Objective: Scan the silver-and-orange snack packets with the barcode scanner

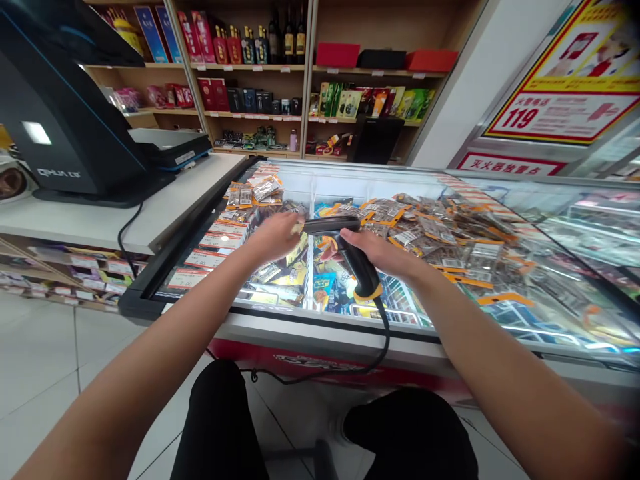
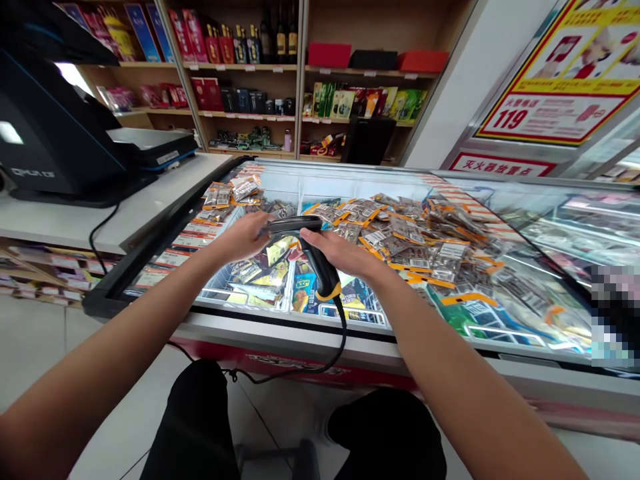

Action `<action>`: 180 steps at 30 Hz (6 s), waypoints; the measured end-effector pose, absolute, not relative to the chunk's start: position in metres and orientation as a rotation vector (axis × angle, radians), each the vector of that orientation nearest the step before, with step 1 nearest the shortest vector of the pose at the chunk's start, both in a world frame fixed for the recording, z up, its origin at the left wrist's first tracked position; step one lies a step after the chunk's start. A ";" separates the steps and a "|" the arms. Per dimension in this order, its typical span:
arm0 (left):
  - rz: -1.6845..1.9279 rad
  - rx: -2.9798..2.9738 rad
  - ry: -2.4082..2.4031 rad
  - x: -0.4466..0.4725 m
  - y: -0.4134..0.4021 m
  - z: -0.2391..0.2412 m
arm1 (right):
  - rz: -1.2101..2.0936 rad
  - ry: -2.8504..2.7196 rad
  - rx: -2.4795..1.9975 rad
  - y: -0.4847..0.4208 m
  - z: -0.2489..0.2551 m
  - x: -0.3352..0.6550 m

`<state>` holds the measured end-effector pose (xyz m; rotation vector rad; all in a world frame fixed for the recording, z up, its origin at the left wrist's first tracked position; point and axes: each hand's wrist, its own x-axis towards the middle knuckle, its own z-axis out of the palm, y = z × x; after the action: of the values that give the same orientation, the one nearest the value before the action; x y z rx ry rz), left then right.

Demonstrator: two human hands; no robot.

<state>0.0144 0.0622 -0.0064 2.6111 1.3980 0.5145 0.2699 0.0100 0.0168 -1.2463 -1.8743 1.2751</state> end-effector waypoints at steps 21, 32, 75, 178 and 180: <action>0.416 2.654 1.547 -0.032 0.082 -0.004 | 0.832 -1.950 -1.661 0.025 0.016 0.286; 0.650 2.633 1.518 -0.025 0.089 -0.013 | 0.925 -1.815 -1.499 0.020 0.027 0.286; 0.340 2.680 1.325 0.029 0.056 -0.009 | 1.578 -1.551 -1.149 0.015 0.014 0.262; 0.352 2.842 1.374 -0.050 0.076 -0.011 | 0.907 -2.047 -1.605 0.033 0.015 0.283; 0.342 2.826 1.382 -0.050 0.072 -0.009 | 0.780 -2.016 -1.727 0.037 0.016 0.295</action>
<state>-0.0504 0.0721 -0.0089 2.8261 1.3816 0.3419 0.2955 0.0373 0.0162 -1.7273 -2.0161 0.7803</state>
